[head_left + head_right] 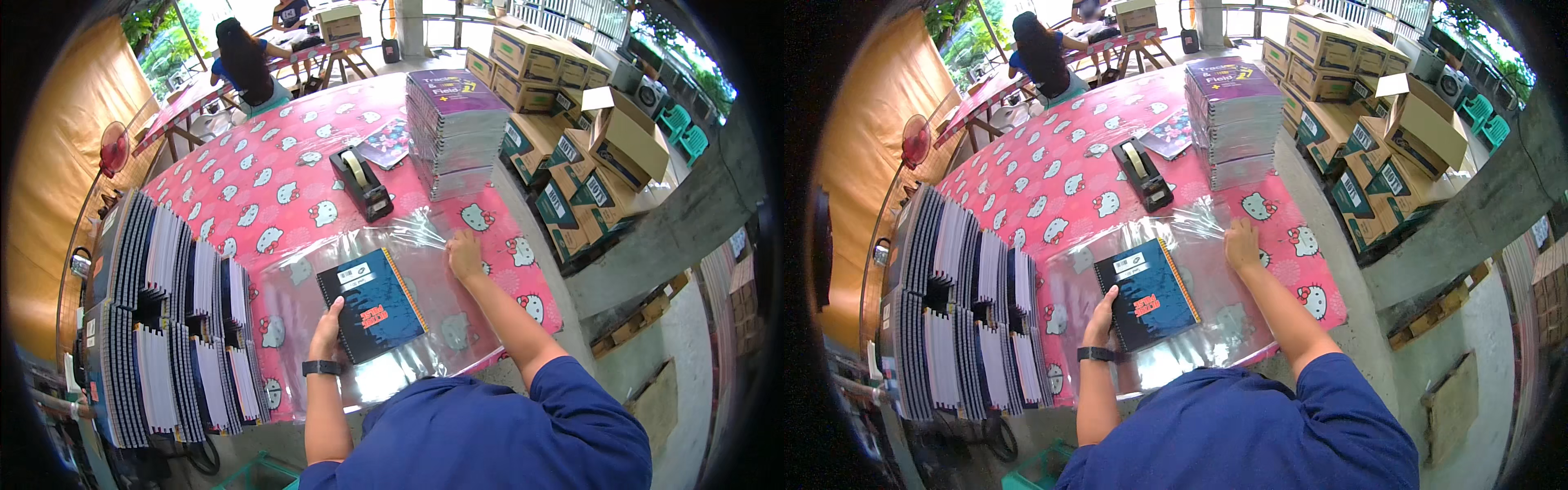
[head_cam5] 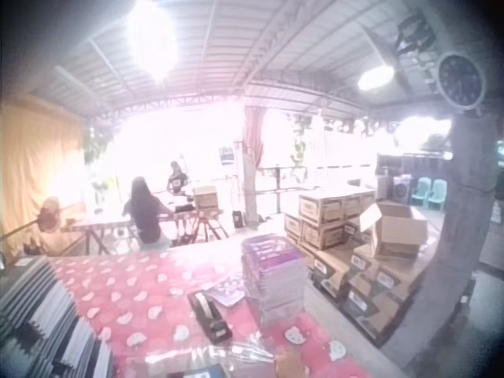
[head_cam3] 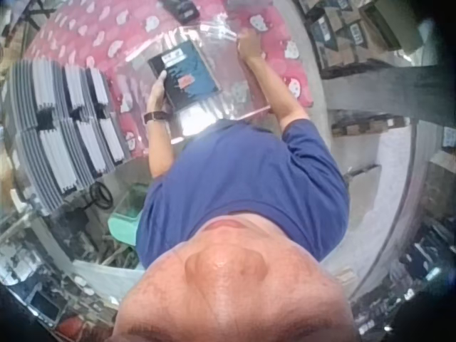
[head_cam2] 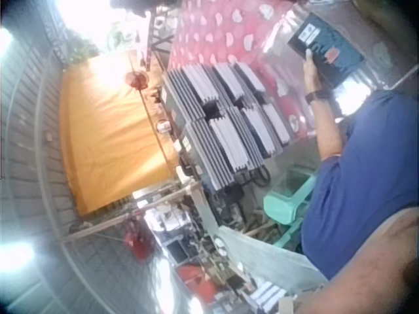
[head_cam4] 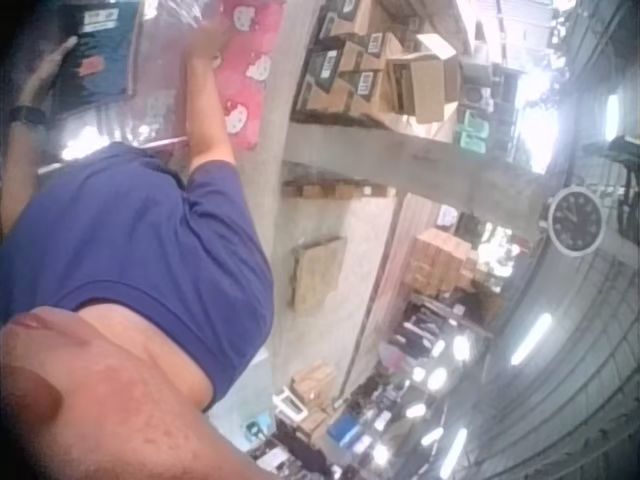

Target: The person places a notebook into a plastic bag, folds the plastic over, and secures it with tape, repeating this for multiple notebooks.

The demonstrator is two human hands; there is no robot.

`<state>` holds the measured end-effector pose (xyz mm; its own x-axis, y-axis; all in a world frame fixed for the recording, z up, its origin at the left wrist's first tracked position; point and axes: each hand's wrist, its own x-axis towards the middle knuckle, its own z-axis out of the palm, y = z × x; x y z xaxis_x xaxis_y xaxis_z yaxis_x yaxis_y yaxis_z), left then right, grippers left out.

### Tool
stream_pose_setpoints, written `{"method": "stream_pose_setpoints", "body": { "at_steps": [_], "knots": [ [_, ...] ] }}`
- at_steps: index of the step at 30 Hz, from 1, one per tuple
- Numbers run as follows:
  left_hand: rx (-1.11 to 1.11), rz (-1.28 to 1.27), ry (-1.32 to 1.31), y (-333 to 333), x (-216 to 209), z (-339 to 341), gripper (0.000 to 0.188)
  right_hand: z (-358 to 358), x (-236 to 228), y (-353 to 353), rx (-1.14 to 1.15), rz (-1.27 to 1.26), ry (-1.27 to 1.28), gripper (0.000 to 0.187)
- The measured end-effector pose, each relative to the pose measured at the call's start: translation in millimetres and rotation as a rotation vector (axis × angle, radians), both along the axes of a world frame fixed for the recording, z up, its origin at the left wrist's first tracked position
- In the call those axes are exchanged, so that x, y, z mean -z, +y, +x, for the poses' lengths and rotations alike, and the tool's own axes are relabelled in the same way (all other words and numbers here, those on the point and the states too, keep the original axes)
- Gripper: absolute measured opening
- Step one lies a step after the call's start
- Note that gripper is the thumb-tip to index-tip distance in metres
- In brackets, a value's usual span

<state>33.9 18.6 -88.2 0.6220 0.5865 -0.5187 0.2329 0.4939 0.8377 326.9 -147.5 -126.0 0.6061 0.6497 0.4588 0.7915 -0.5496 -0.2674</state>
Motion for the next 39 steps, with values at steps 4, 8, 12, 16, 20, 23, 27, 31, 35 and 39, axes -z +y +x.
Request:
{"method": "stream_pose_setpoints", "body": {
  "at_steps": [4,8,12,16,20,23,27,31,35,39],
  "knots": [
    [0.112,0.401,0.332,10.0,11.0,-6.1,0.063,-9.8,-15.3,3.2,-0.152,0.020,0.004,0.014],
    [-0.038,0.720,0.367,0.6,31.5,-10.5,0.068,-26.9,-15.3,-31.0,-0.005,0.403,0.180,0.021],
    [-0.111,0.688,0.224,-15.4,44.1,1.4,0.061,-30.5,-62.7,-81.5,-0.129,-0.222,0.782,0.024],
    [-0.208,0.617,0.240,-13.0,33.8,-0.4,0.072,-98.5,-97.7,-26.3,-0.353,-0.039,0.694,0.022],
    [-0.159,0.606,0.101,-19.2,-7.9,14.1,0.103,-201.9,-121.0,36.4,-0.392,-0.535,0.364,0.017],
    [-0.014,0.878,0.399,-35.8,-32.1,21.5,0.128,-218.3,-113.2,25.7,-0.448,-0.638,0.177,0.025],
    [-0.002,0.901,0.435,-52.3,-35.1,27.7,0.131,-209.6,-102.0,-2.2,-0.513,-0.602,0.182,0.031],
    [-0.057,0.870,0.353,-40.8,-21.5,9.1,0.128,-185.0,-123.0,-37.1,-0.334,-0.554,0.387,0.039],
    [-0.092,0.787,0.391,-37.8,-5.9,5.5,0.120,-170.2,-175.6,-61.5,-1.204,-0.775,1.131,0.024],
    [-0.068,0.742,0.353,-34.0,-12.0,0.1,0.118,-107.2,-110.3,19.5,-0.734,0.006,0.905,0.035]
  ]
}}
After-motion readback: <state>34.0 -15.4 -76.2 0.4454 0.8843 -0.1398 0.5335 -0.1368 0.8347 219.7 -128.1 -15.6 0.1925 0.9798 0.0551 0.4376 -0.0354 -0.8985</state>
